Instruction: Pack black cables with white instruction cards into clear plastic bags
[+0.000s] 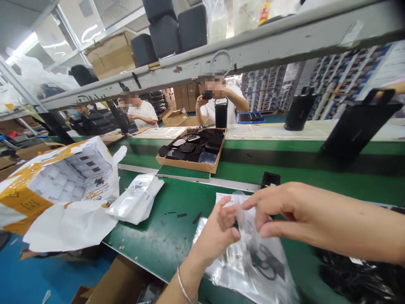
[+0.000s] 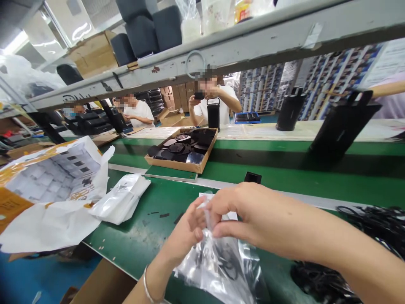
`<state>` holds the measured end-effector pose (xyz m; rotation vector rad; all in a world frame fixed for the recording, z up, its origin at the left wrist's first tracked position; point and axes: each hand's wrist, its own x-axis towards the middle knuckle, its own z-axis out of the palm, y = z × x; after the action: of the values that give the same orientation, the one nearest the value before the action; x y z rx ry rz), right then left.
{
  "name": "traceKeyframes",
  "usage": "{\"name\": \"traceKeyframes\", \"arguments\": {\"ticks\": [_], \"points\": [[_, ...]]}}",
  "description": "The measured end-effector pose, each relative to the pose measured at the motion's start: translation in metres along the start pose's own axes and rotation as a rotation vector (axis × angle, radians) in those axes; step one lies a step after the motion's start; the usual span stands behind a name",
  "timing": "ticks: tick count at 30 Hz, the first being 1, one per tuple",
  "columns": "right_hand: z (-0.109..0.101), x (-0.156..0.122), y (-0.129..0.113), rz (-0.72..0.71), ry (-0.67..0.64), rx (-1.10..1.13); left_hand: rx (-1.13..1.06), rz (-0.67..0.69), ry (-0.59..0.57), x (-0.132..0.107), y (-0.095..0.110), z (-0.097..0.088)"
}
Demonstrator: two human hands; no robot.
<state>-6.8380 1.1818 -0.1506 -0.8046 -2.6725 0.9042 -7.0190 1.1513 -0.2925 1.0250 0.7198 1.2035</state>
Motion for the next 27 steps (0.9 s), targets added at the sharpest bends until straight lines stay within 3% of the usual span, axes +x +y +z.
{"name": "traceKeyframes", "arguments": {"ticks": [3,6,8,13,18,22,27], "points": [[0.006,-0.018,0.014,0.075,0.006,0.023,-0.048,-0.078,-0.01,0.002,-0.002,0.009],[0.022,-0.042,0.043,0.208,0.135,-0.059,0.124,-0.035,0.129,-0.001,0.002,0.015],[0.035,-0.054,0.061,0.28,0.216,-0.084,0.271,0.0,0.158,-0.004,0.006,0.016],[0.073,-0.055,0.079,0.494,0.515,0.215,0.429,0.041,0.169,-0.005,0.006,0.013],[0.105,-0.04,0.08,0.502,0.492,0.411,0.403,-0.001,0.249,-0.001,-0.001,0.005],[0.111,-0.039,0.087,0.432,0.555,0.383,0.428,-0.019,0.213,0.0,0.005,-0.007],[0.118,-0.044,0.093,0.299,0.641,0.296,0.218,-0.084,0.203,-0.002,0.009,-0.01]]}}
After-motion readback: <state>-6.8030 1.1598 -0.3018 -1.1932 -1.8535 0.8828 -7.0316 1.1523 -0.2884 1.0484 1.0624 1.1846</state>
